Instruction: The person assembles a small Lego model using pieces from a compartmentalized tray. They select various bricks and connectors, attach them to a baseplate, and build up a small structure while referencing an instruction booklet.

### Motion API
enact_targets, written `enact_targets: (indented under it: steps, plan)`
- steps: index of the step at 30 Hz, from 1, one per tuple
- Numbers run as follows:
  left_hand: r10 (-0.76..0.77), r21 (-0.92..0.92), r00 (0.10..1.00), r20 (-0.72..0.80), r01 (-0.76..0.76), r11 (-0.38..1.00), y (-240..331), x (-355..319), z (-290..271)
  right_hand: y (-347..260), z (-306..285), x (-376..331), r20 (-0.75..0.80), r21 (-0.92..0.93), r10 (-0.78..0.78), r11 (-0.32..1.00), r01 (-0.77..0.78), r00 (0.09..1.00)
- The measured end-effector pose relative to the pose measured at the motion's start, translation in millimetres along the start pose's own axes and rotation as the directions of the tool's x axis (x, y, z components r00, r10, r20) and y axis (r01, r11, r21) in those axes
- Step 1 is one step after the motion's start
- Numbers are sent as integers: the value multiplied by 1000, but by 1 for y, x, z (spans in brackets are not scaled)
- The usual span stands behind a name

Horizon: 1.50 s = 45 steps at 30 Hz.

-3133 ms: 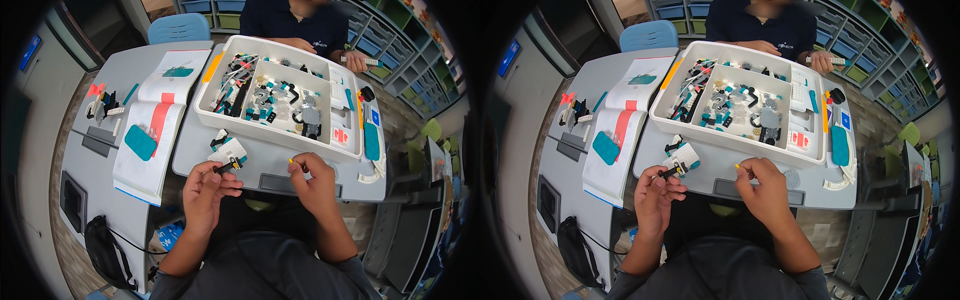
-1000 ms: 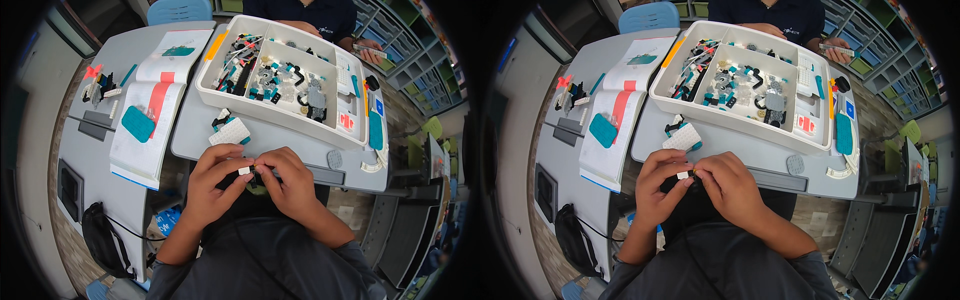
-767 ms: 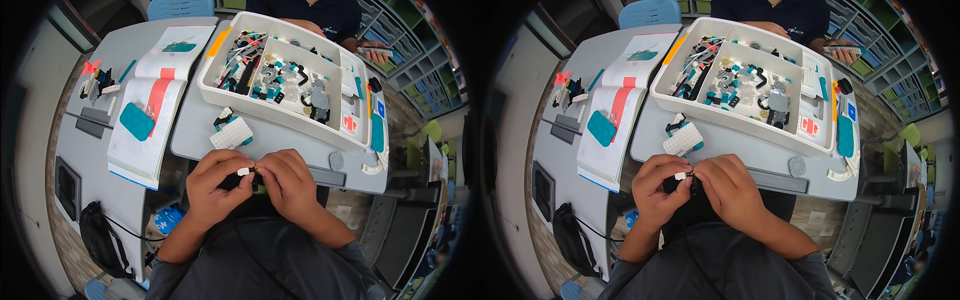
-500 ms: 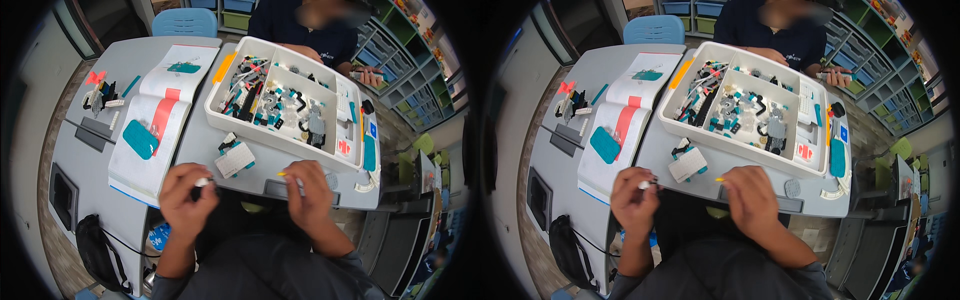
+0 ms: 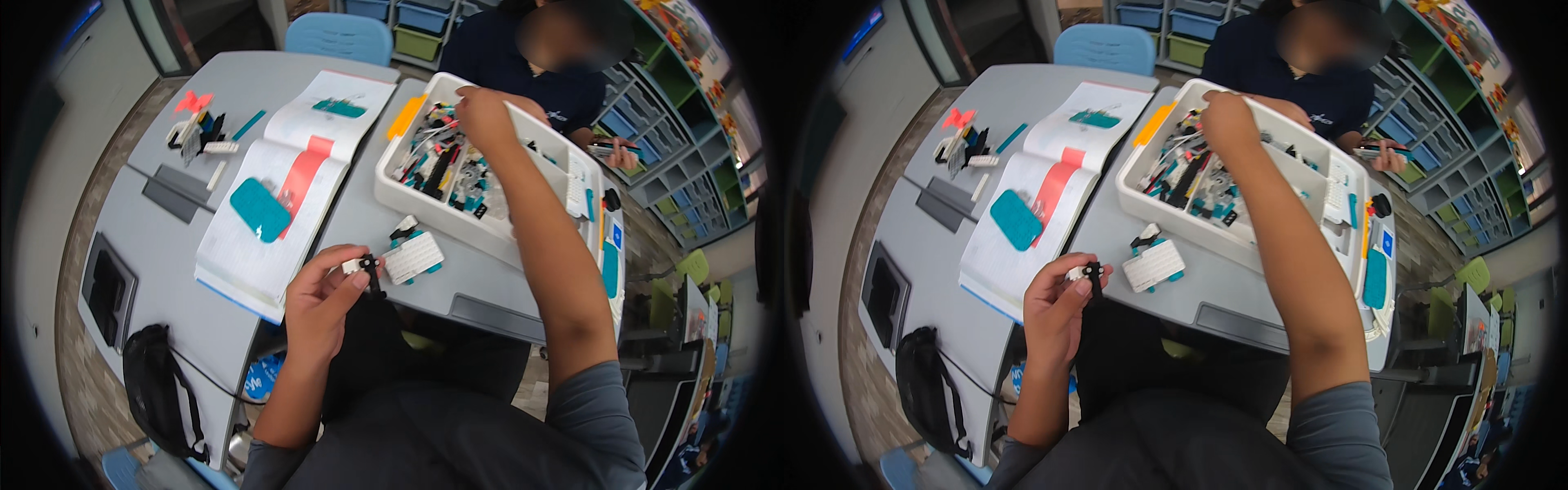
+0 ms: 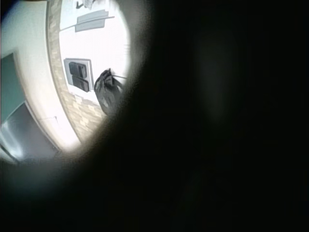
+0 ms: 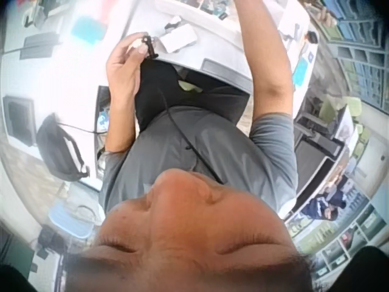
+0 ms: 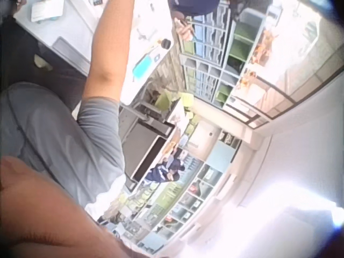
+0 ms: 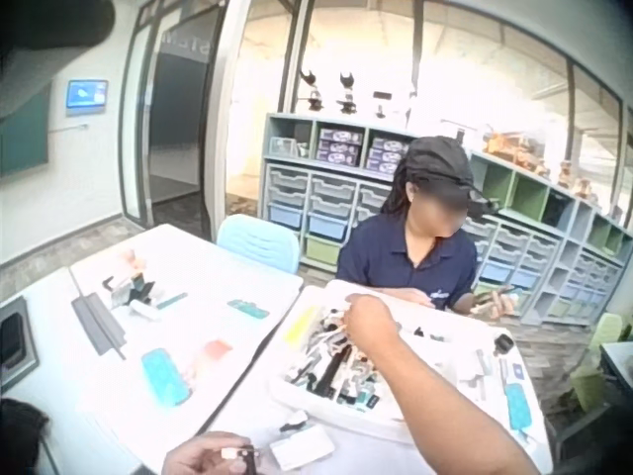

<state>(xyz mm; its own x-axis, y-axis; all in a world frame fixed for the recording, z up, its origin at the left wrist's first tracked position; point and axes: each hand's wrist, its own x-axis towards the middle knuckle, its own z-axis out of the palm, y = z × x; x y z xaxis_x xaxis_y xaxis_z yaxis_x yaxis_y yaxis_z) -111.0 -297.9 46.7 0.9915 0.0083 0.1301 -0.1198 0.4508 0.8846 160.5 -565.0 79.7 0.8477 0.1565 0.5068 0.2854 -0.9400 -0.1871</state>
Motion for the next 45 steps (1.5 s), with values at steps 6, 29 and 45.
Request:
enact_targets:
  steps: [6,29,45]
  plan:
    - [114,6,993,34,-114,993,-6,-11,-8,-110,-99,-129,128,635,-86,773,-15,988]
    - [385,543,668,637,-743,390,-11,-2,44,-121,-111,-275,439,885,-36,192,-425,898]
    - [526,515,604,598,-793,326,-32,1,51,-157,-96,-283,263,922,253,219,-320,931]
